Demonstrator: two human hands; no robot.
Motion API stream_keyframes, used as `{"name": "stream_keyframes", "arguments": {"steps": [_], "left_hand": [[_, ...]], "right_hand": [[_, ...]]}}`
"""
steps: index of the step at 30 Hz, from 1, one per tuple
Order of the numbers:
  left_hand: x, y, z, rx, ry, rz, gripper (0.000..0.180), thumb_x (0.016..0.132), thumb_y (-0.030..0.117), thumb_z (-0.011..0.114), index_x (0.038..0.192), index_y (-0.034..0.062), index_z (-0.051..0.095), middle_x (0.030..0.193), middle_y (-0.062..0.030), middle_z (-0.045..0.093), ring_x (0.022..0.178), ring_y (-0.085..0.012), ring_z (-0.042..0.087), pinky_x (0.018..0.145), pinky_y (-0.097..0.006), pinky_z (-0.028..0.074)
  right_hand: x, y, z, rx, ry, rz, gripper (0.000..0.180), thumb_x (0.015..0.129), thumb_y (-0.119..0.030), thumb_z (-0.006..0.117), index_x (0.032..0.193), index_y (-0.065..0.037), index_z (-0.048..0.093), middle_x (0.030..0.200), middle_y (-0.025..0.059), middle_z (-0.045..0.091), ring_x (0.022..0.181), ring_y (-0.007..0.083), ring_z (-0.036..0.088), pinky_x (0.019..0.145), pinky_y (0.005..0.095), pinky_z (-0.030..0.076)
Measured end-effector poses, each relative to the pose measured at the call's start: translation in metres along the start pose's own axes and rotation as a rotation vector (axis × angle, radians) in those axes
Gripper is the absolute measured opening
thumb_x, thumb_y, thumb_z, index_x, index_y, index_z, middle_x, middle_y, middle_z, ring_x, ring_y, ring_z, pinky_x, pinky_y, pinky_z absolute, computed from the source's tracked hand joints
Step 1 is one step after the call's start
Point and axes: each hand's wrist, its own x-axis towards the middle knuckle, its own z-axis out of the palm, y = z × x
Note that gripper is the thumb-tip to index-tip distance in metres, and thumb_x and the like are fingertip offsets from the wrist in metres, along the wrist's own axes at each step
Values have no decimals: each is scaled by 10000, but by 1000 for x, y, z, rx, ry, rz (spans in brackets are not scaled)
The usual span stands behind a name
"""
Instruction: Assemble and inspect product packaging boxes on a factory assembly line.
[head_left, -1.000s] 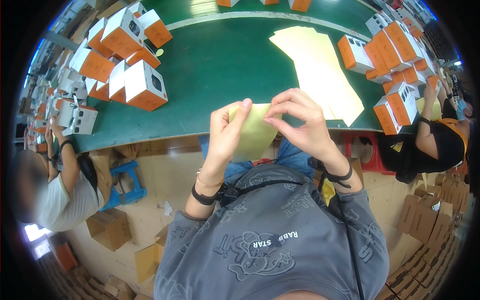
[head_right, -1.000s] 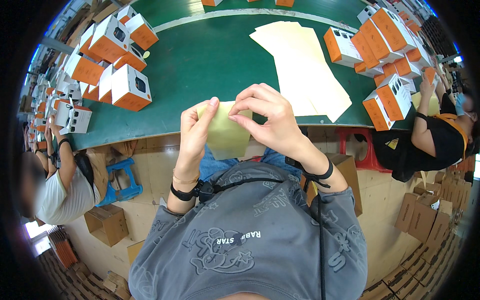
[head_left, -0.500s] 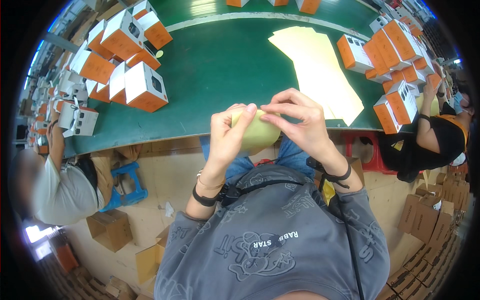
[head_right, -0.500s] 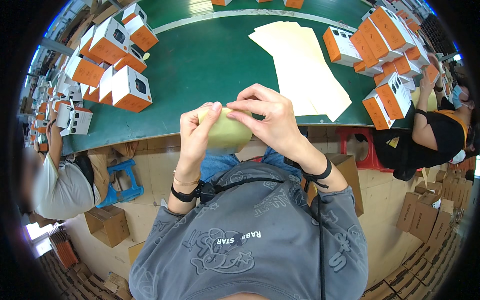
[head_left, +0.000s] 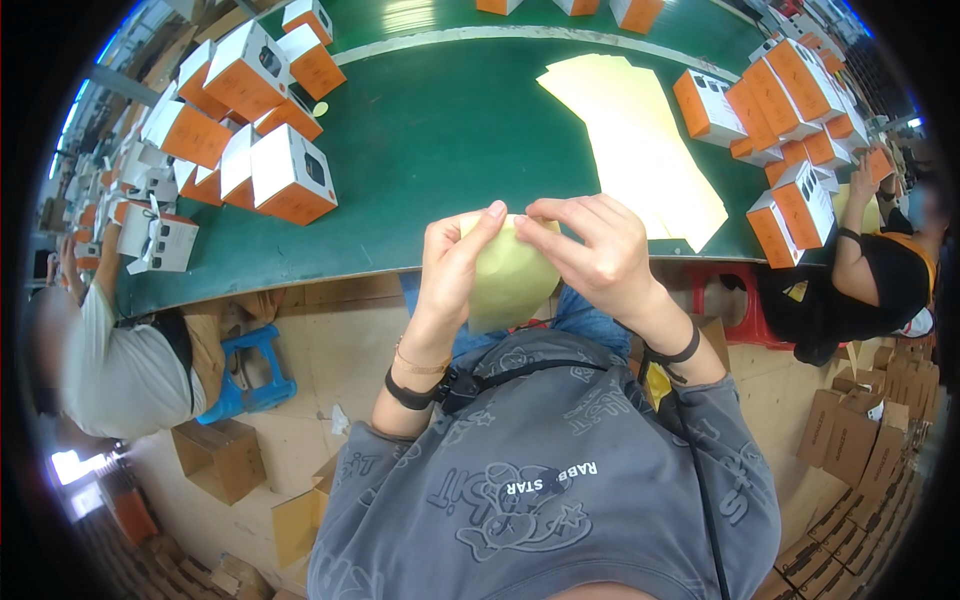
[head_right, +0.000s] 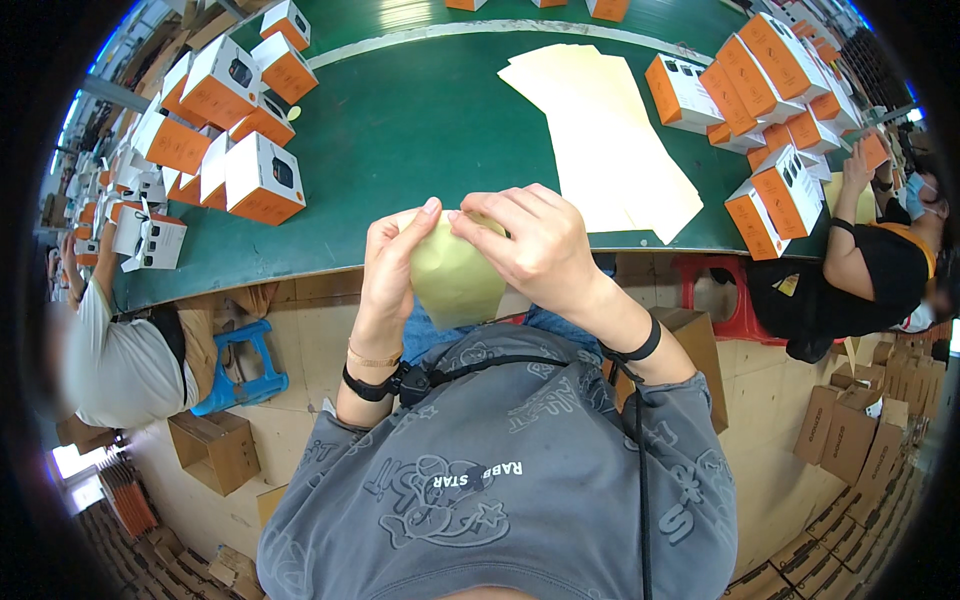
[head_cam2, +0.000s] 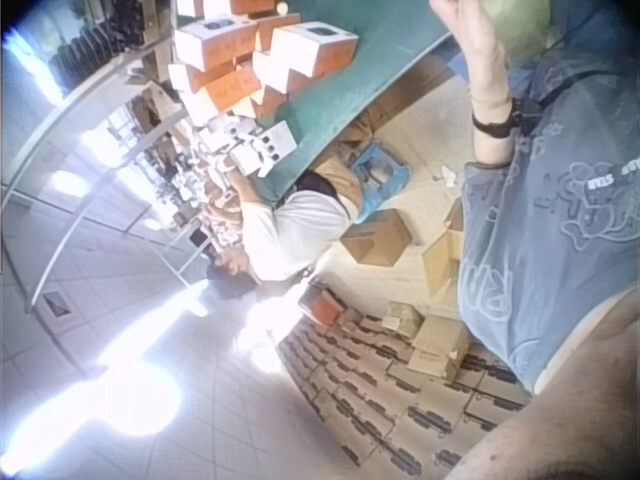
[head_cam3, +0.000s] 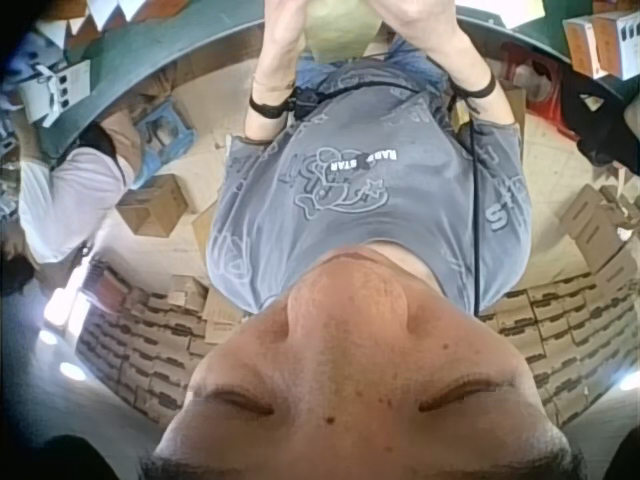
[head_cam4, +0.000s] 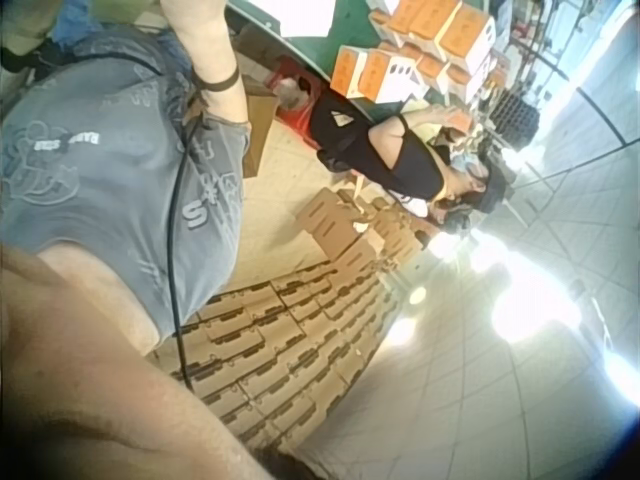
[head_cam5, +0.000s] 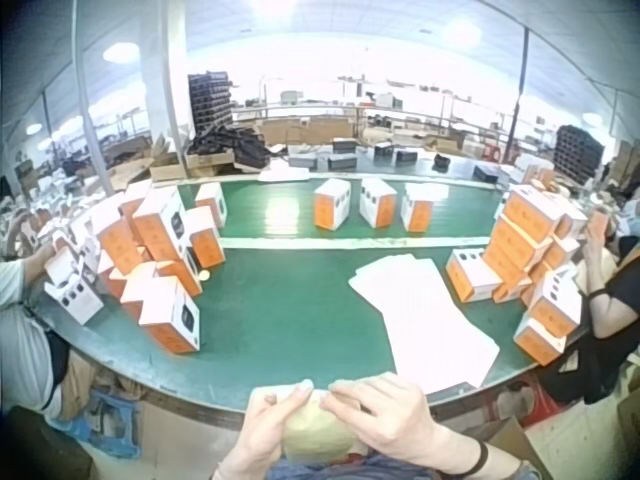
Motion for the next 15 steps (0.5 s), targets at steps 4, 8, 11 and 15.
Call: {"name": "stream_keyframes", "arguments": {"steps": [4, 8, 11, 15], "left_hand": [[0, -5, -6, 15, -15, 5, 307, 1076, 262, 644, 966, 20, 797, 863, 0, 740, 748, -38, 629, 675, -221, 468], [0, -13, -7, 48, 4, 45, 319, 1081, 265, 646, 1002, -2, 803, 853, -18, 756, 731, -43, 639, 633, -219, 483], [0, -13, -5, 50, 20, 37, 321, 1079, 271, 651, 1001, 0, 805, 847, -11, 752, 725, -37, 628, 628, -220, 477], [4, -11, -6, 36, 21, 33, 322, 1076, 273, 656, 973, 4, 802, 838, -6, 747, 713, -34, 617, 625, -222, 475]], "right_hand": [[2, -1, -2, 132, -17, 80, 200, 782, -85, 822, 980, -113, 805, 984, 17, 748, 805, 191, 703, 673, 324, 527], [-1, 1, 4, 302, -14, 224, 143, 799, -83, 830, 939, -95, 809, 990, 24, 753, 823, 203, 704, 703, 331, 550], [-3, 1, 5, 373, -12, 306, 101, 814, -82, 834, 913, -83, 812, 990, 25, 756, 848, 211, 701, 725, 338, 566], [-1, 3, 5, 360, -47, 309, 93, 821, -67, 827, 910, -80, 805, 1014, 28, 758, 877, 203, 696, 731, 333, 571]]}}
